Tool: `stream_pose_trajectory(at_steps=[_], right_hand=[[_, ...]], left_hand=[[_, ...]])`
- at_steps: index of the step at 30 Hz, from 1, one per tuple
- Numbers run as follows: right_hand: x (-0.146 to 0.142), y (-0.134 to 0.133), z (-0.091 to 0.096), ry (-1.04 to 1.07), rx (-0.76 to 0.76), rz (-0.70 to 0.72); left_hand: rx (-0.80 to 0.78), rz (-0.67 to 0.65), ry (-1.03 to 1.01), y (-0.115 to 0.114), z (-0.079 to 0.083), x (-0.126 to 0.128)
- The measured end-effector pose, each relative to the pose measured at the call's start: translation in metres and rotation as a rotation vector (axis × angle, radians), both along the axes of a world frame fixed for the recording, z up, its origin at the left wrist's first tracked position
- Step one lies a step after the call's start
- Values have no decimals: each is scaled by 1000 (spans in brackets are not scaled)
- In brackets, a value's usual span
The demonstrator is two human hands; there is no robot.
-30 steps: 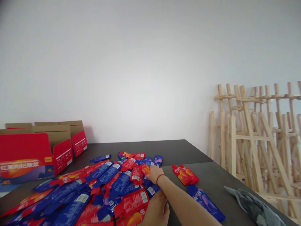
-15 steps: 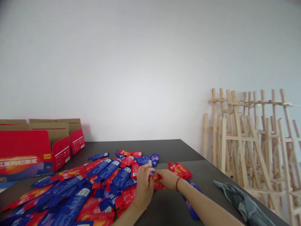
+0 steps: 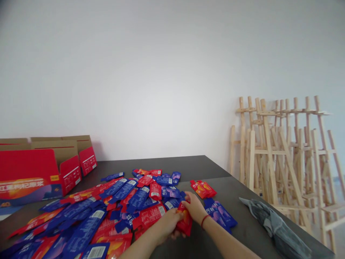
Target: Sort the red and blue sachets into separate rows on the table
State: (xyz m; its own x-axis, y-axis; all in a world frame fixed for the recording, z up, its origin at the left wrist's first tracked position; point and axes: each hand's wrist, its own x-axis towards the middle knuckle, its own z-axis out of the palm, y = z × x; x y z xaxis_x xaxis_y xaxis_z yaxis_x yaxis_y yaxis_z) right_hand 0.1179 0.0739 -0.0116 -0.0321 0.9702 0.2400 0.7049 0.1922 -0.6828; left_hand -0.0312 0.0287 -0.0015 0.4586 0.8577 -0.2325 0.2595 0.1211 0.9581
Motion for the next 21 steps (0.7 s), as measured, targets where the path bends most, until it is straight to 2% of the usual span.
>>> stream_pose_trajectory(at_steps=[3,7,9,11,14,16,18,20,21], right_hand=[[2,-12,-11,-32,-54,102],[-9,-43,2,-146,130,192],[-16,-64,12,-180,206,236],[-20,-81,17,-244,231,348],[-21,-93,11,-395,241,449],[-16,-91,0,-505,240,472],[-9,-86,-12,-593,258,515],[-3,-81,-21,-633,288,555],[-1,-81,-24,-638,298,563]], left_hand=[[-141,-17,-65,-19,-18,-2],[-238,195,-178,-29,-35,-12],[-271,273,-274,-26,-35,-17],[-294,289,-381,-22,-32,-19],[-273,199,-419,-18,-23,-25],[-217,82,-216,-18,-13,-31],[-61,10,142,-22,-2,-38],[261,56,466,-28,8,-44],[450,89,565,-31,12,-45]])
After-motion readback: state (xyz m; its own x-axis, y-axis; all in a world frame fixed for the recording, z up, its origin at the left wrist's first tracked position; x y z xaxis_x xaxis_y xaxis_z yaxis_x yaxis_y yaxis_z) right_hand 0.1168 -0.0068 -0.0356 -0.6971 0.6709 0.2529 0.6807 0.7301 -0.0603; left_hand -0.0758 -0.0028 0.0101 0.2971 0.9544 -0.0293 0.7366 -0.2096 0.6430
